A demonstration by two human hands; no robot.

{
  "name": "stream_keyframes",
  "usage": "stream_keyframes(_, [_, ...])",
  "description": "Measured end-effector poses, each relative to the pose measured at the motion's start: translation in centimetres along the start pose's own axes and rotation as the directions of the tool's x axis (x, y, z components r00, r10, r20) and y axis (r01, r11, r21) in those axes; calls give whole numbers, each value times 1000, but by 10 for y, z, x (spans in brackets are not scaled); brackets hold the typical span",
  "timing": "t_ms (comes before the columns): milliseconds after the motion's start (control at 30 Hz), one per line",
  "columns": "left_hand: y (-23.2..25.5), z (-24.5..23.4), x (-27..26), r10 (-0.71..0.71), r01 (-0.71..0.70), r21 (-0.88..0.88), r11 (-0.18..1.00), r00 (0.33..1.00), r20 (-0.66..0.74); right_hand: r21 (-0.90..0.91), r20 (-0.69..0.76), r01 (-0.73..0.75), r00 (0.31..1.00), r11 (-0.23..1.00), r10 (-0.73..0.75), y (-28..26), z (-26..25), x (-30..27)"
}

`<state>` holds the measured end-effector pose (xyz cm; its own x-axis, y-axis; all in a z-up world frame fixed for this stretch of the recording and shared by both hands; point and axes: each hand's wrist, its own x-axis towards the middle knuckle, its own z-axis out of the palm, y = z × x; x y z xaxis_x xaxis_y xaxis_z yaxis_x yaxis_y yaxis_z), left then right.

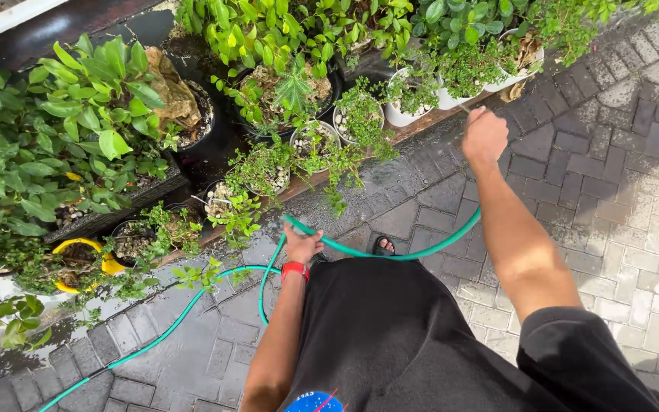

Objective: Watering potted plants with a garden hose.

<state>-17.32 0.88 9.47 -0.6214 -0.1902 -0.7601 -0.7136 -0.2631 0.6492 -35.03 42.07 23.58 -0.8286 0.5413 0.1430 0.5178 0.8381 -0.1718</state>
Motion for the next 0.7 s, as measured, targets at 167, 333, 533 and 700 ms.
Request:
stream_keyframes(167, [-95,-13,111,106,-161,168,973,949,296,3,-67,-64,996,998,64,12,17,-49])
stream_keyframes(333, [-86,7,101,122,-390,762,517,914,386,140,-27,-203,978,969,209,9,23,-104])
stream_keyframes(533, [-84,84,47,-32,-731,570,375,604,796,223,81,-478,878,850,472,11,74,-138])
stream_keyframes(700, [-105,102,6,-216,-763,502,408,453,865,245,109,-552,833,797,543,-4,95,-148])
